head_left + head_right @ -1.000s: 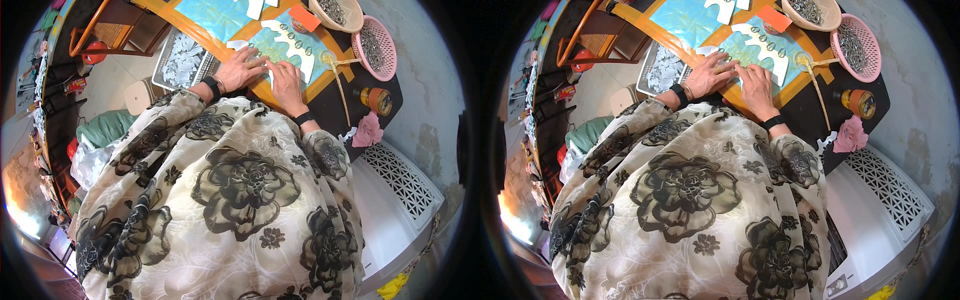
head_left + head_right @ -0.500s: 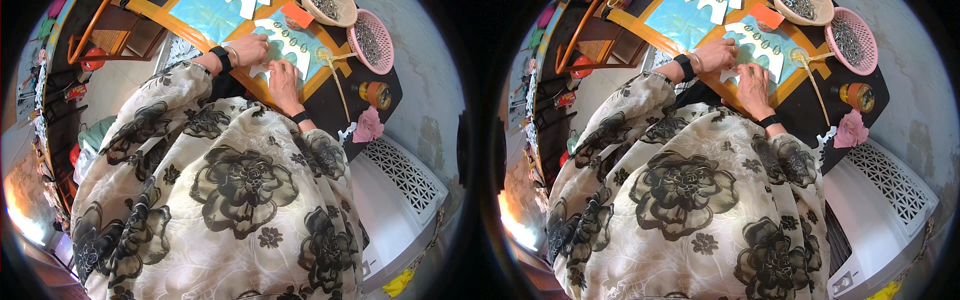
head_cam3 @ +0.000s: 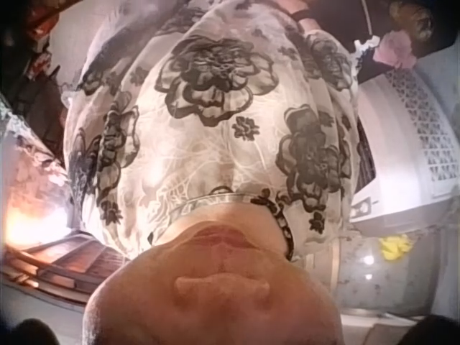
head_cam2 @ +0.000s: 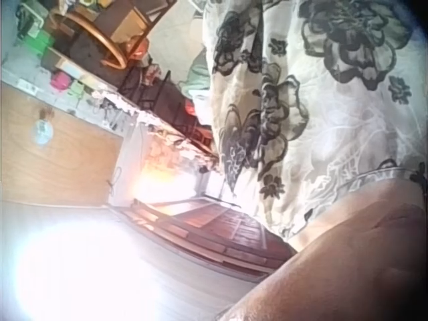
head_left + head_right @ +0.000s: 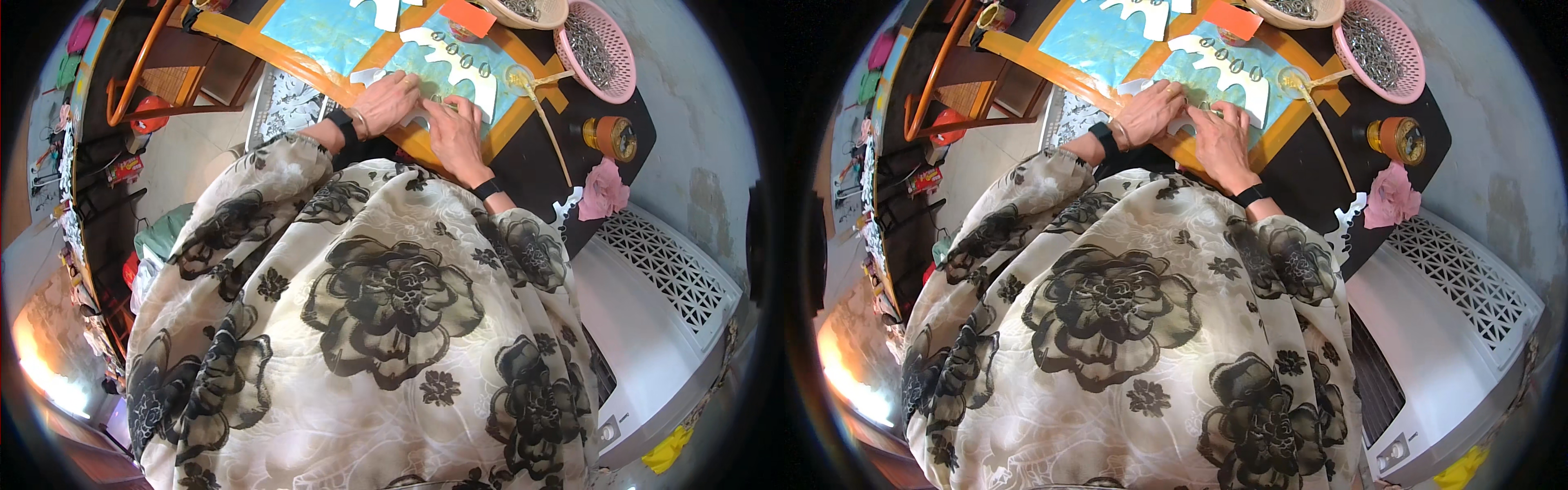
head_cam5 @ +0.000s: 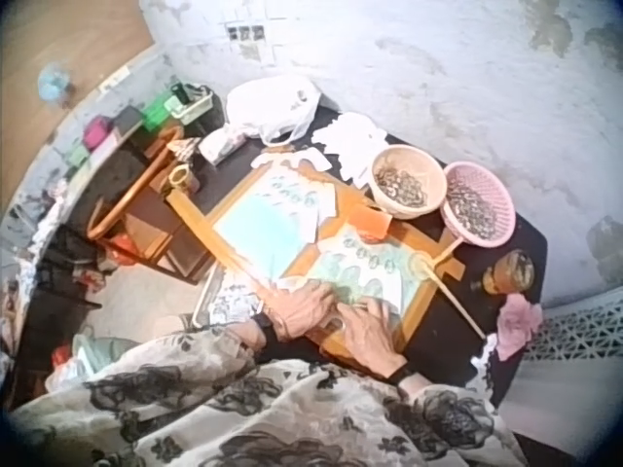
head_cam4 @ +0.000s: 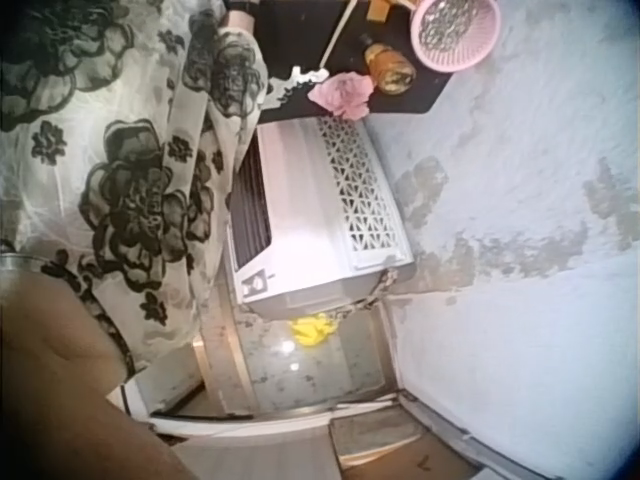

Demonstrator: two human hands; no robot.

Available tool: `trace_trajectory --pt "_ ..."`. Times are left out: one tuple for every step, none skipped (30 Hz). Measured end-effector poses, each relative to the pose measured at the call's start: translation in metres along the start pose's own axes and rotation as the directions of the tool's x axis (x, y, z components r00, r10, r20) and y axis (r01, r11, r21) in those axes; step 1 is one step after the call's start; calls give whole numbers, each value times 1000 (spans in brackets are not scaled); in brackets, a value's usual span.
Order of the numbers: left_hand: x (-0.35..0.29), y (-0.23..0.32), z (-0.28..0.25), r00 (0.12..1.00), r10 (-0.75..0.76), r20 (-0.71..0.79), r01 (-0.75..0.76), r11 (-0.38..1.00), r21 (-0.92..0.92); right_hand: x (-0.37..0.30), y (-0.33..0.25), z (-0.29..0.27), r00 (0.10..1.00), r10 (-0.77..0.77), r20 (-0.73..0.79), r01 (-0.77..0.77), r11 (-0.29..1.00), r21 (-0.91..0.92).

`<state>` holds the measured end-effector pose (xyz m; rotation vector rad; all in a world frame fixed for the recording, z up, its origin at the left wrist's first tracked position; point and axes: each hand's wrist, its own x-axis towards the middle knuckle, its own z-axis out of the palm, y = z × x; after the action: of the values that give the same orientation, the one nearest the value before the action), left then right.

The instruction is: Manually fitting and aligning shoe upper components for assembly.

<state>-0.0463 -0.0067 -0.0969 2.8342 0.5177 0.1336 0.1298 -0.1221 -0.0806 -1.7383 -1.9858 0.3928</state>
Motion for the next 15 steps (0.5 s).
trace_trajectory --pt "-4 5 1 996 -67 -66 65 997 -34 -1 0 1 1000 -25 8 25 1000 0" --pt "-7 10 2 982 -136 -128 127 989 -72 -2 1 1 1000 -22 7 22 1000 -1" --pt "-10 14 4 971 -184 -155 167 979 -118 -1 -1 0 999 -36 16 36 999 -7" --pt "-13 15 8 971 -183 -154 166 979 -118 -1 -3 0 998 -51 25 51 999 -14" --pt "-15 16 11 960 -202 -195 173 972 -157 0 -4 1 998 -50 25 51 999 -14" --pt "-18 16 14 946 -222 -234 178 964 -197 0 -4 3 998 -56 37 57 998 -29" --pt "-19 14 17 947 -222 -234 178 964 -196 0 -4 4 997 -62 50 64 997 -44" --pt "-20 12 16 939 -226 -257 156 951 -266 0 -4 4 997 -63 51 65 997 -42" --pt "-21 11 14 931 -233 -280 133 933 -334 0 -4 2 996 -62 66 66 996 -57" --pt "-22 11 13 931 -234 -279 135 933 -333 1 -4 2 995 -62 81 68 995 -73" --pt "-21 13 2 915 -338 -218 212 865 -455 1 -3 2 995 -64 82 69 995 -71" --pt "-20 15 -8 890 -433 -143 286 774 -564 1 -3 2 995 -68 76 74 995 -70" --pt "-17 7 -10 907 -365 -210 194 805 -560 1 -3 2 995 -73 71 78 995 -69" --pt "-13 0 -12 906 -367 -210 196 804 -561 0 -3 2 995 -74 73 79 995 -68" --pt "-10 -7 -13 950 -287 -128 194 856 -480 0 -2 1 995 -78 64 82 995 -62"
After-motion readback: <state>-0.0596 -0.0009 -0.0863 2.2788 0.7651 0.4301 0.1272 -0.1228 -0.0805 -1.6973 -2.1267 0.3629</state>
